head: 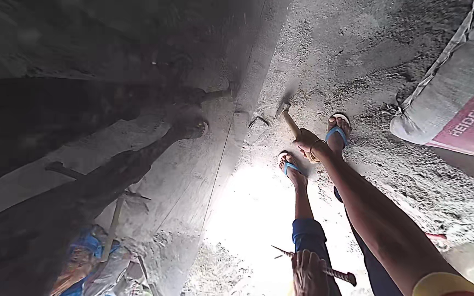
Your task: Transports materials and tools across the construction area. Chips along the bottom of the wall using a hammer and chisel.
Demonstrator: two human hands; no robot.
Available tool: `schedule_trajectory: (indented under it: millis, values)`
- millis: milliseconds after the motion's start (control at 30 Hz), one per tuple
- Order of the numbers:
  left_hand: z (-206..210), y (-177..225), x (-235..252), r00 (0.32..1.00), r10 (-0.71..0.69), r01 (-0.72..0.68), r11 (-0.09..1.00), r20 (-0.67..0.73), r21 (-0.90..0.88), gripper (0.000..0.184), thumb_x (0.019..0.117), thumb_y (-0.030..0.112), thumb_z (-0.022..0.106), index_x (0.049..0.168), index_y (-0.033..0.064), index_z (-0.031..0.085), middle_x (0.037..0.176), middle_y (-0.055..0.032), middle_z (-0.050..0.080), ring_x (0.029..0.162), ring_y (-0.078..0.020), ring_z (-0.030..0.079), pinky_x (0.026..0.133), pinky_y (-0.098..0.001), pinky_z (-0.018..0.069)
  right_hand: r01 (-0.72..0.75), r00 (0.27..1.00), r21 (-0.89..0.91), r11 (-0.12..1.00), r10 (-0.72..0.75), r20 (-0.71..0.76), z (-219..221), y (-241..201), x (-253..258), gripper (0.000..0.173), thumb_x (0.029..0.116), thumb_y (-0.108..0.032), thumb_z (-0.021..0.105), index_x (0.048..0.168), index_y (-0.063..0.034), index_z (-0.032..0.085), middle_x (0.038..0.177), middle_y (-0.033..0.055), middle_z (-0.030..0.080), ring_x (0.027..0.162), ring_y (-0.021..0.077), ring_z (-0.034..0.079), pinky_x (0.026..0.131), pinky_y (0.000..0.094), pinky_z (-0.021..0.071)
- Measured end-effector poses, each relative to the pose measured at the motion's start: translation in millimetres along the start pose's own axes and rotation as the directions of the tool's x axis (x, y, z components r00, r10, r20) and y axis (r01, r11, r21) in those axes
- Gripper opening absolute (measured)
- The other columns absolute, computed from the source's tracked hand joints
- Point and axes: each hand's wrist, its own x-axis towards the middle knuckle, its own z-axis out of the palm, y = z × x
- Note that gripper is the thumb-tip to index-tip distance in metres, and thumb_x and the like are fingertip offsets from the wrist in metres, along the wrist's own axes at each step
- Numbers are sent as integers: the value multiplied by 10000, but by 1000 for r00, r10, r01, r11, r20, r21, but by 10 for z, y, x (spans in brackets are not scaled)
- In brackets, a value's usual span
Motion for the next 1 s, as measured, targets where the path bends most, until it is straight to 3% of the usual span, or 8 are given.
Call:
schedule_trajectory:
  millis: [100,200,300,500,733,833,933,1000]
  values:
    - [-28,-14,16,999,-16,17,1000,36,-25,297,980,307,564,888,80,731,970,-89,716,1032,-270,672,1003,-461,491,107,978,78,991,-91,-186,200,-238,-32,543,991,-256,601,1481,-177,379,945,227,654,694,345,650,615,519,538]
    - [-24,-27,0,1000,-5,5,999,4,-32,292,975,301,566,873,77,724,939,-83,711,1005,-269,676,982,-456,499,89,989,-73,993,-97,-114,479,-142,163,541,966,-194,620,1446,-96,390,1006,264,666,835,404,690,720,579,560]
    - [-46,-37,-24,1000,3,-3,1000,-13,-22,287,968,301,567,860,84,719,924,-76,708,993,-262,678,969,-449,503,-51,989,-310,949,91,115,462,148,99,509,995,-284,645,1412,-58,460,1055,161,647,847,244,663,771,433,558]
    - [-39,-17,8,1000,17,-17,1000,-12,5,288,969,310,558,854,98,717,916,-67,706,980,-253,679,956,-447,507,-90,985,-110,990,105,134,238,238,25,345,1007,-225,648,1286,-76,509,791,56,548,572,118,533,531,278,481]
    - [-18,-38,7,1000,15,-14,1000,-28,2,292,972,304,556,848,94,716,904,-68,701,973,-253,678,951,-441,511,170,977,-66,983,-177,-119,563,-389,60,535,992,-232,592,1469,-143,366,980,271,670,794,425,692,673,594,558]
    - [-55,-37,20,999,5,-5,1000,-39,-4,284,965,296,559,847,90,716,904,-70,700,973,-257,677,951,-443,508,37,997,-321,946,-13,76,610,-221,36,551,988,-216,627,1471,-68,406,1192,240,656,1059,368,684,882,547,552]
    - [-48,-39,14,999,4,-4,1000,-34,-6,292,968,304,554,850,94,718,909,-65,704,976,-253,680,959,-442,508,-72,978,-377,924,139,155,475,66,-100,356,986,-293,626,1254,-68,562,948,82,622,771,159,619,699,355,534]
    - [-49,-46,22,1000,1,-1,1000,-28,-1,306,973,310,543,856,90,720,924,-69,709,990,-253,680,972,-443,505,-96,971,-352,931,165,172,429,219,-99,380,991,-334,643,1245,-61,575,941,85,625,754,164,614,710,368,532]
